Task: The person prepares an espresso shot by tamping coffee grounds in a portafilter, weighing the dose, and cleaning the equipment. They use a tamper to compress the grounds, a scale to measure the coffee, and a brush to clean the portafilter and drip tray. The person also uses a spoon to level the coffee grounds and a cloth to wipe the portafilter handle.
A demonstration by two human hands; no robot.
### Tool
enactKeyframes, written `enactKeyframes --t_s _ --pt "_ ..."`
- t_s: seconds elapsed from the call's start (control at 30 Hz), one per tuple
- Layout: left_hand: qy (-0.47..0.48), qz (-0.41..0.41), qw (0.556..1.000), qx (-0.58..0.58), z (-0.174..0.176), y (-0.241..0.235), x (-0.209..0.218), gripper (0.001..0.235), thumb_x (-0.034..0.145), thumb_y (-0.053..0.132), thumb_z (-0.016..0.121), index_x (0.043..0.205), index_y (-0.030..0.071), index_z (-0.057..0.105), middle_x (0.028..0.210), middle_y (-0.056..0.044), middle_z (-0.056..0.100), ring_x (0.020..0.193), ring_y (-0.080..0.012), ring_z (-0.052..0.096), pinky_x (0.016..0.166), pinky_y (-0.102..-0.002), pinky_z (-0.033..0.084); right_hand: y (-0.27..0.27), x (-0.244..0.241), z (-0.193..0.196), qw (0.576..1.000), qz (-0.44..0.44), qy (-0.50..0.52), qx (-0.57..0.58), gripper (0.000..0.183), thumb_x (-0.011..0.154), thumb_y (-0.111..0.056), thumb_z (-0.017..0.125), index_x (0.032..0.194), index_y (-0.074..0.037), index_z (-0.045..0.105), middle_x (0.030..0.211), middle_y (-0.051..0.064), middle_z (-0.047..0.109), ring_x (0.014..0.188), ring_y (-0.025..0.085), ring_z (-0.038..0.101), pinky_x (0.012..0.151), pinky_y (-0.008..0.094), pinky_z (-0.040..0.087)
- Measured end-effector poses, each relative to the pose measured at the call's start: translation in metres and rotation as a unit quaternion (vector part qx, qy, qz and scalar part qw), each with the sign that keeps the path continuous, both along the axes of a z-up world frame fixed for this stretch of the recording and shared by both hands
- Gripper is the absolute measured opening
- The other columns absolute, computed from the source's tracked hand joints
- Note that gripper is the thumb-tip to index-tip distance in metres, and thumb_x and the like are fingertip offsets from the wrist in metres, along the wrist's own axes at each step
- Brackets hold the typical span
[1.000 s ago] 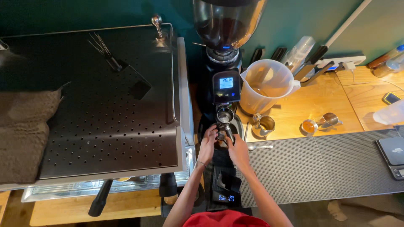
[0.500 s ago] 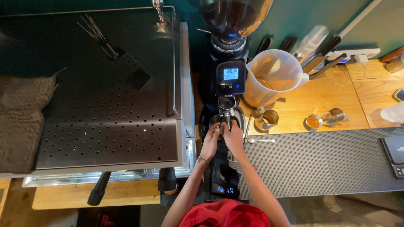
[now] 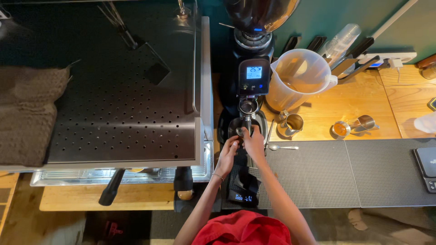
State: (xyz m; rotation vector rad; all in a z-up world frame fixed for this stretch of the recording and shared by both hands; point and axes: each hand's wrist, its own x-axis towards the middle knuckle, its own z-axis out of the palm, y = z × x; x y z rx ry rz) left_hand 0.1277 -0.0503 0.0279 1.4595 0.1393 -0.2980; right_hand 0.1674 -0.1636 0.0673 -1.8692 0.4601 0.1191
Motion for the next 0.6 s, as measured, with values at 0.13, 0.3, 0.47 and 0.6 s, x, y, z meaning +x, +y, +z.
enactKeyframes --t_s 0.13,0.3,0.47,0.6 --pt "0.005 -0.002 1.000 0.008 0.018 0.006 -0.019 0.043 0.099 0.031 0.043 0.133 0.006 0.046 0.126 -0.032 0.049 0.117 -0.0462 0.049 0.091 -0.047 0.048 -0.003 0.002 -0.009 1.000 -0.005 -0.012 0.028 0.042 0.095 -0.024 0.053 0.121 0.008 0.048 0.073 0.021 0.061 0.064 0.027 0.066 0.051 0.033 0.055" --pt "0.003 -0.013 1.000 0.002 -0.001 0.011 -0.039 0.050 0.098 0.040 0.044 0.135 0.007 0.045 0.127 -0.031 0.049 0.115 -0.0481 0.049 0.089 -0.050 0.048 -0.007 -0.004 -0.008 0.999 0.002 -0.028 0.038 0.046 0.095 -0.024 0.055 0.125 0.009 0.046 0.084 0.023 0.062 0.067 0.023 0.067 0.056 0.034 0.057" --pt "0.009 0.003 1.000 -0.001 -0.009 0.016 -0.053 0.043 0.099 0.033 0.043 0.133 0.007 0.048 0.125 -0.028 0.051 0.117 -0.0431 0.051 0.090 -0.043 0.048 -0.006 -0.032 0.029 0.998 0.033 -0.044 -0.032 0.048 0.096 -0.025 0.053 0.131 0.005 0.044 0.113 0.027 0.055 0.098 0.033 0.060 0.079 0.043 0.051" --pt "0.015 0.010 1.000 -0.024 -0.018 0.022 -0.066 0.044 0.098 0.036 0.045 0.133 0.009 0.048 0.125 -0.025 0.052 0.117 -0.0417 0.052 0.091 -0.042 0.048 -0.004 -0.073 0.037 0.969 0.062 -0.187 -0.149 0.037 0.096 -0.010 0.052 0.125 0.012 0.044 0.115 0.028 0.048 0.109 0.045 0.049 0.091 0.053 0.044"
